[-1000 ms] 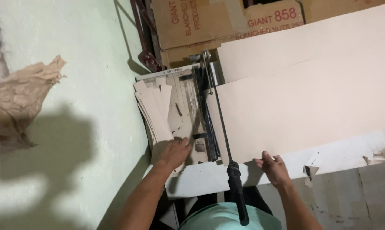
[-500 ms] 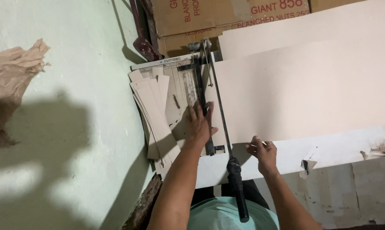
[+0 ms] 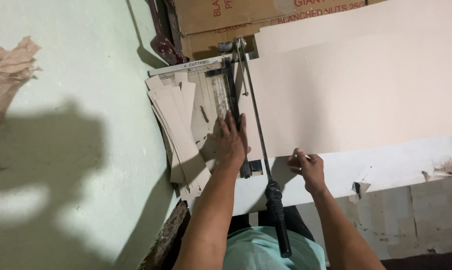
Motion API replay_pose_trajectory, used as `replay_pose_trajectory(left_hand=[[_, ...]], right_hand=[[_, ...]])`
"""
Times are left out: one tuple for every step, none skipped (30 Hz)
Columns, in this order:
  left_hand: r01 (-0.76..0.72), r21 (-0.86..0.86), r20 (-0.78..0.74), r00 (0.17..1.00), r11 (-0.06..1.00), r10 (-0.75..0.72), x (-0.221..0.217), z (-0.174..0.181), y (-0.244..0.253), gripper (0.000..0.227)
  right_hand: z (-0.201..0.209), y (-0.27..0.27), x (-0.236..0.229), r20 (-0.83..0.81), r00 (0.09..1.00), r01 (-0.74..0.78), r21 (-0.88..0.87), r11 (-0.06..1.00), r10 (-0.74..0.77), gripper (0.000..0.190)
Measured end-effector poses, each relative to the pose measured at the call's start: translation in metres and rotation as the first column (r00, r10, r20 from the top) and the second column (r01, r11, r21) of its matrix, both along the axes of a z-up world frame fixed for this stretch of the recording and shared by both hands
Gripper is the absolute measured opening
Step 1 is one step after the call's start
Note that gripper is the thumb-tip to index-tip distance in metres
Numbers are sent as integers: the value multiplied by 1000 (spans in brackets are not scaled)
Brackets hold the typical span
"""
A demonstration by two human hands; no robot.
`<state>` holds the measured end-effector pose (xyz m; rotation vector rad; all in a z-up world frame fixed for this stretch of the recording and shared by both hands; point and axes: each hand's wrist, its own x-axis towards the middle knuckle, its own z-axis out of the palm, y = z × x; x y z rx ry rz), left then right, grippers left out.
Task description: The person uses a manual paper cutter to trim large sheets of white paper. They align the paper against the guide, pull down the lever to cut, and then remove the trimmed pieces.
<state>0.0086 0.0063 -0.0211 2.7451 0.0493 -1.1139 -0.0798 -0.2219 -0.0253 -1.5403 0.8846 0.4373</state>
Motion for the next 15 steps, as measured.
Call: replay_pose_trajectory(left_hand=[[2, -3, -3, 1000, 1000, -2, -1, 0, -2, 111], [14, 38, -11, 1000, 999, -13, -1, -1, -5, 110], [26, 81, -15, 1000, 996, -25, 1, -1, -6, 109], [28, 80, -13, 1000, 996, -27, -1, -7, -4, 109], [8, 53, -7, 1000, 999, -8, -1, -14, -4, 111], [-12, 25, -3, 1000, 1000, 12, -2, -21, -4, 112], [-13, 28, -1, 1000, 1000, 13, 5, -8, -4, 112], [-26, 38, -88, 996, 999, 29, 12, 5, -4, 114], [-32, 45, -179, 983, 998, 40, 17, 16, -6, 117], [-27, 44, -180, 983, 999, 34, 14, 16, -7, 117], [-7, 57, -194, 981, 998, 18, 15, 17, -8, 118], [14, 71, -209, 978, 997, 1, 16, 18, -8, 120], [10, 71, -203, 979, 997, 5, 14, 20, -7, 120], [-4, 59, -172, 985, 998, 14, 11, 23, -6, 116], [-23, 47, -134, 991, 999, 29, 11, 26, -7, 112]], right_hand=[[-2, -7, -2, -3, 1000, 2, -3, 1000, -2, 39], [-4, -14, -5, -143, 949, -300, -122, 946, 282, 36], [-6, -20, -4, -303, 803, -579, -192, 792, 513, 42], [34, -4, -2, -301, 805, -577, -194, 793, 512, 42], [75, 11, 0, -314, 732, -679, -281, 678, 604, 46], [115, 27, 3, -338, 648, -759, -361, 541, 683, 51], [158, 43, 1, -334, 648, -759, -361, 542, 685, 51], [200, 60, -2, -405, 556, -830, -306, 466, 726, 58], [242, 76, -6, -472, 459, -889, -241, 390, 753, 102], [222, 83, -24, -474, 462, -887, -240, 394, 750, 102], [201, 91, -39, -485, 453, -892, -252, 376, 748, 105], [181, 98, -53, -495, 444, -896, -264, 358, 747, 112], [109, 100, -71, -492, 444, -895, -270, 354, 748, 112], [43, 97, -102, -451, 492, -862, -376, 341, 745, 102], [-16, 83, -140, -399, 533, -813, -484, 322, 746, 95]])
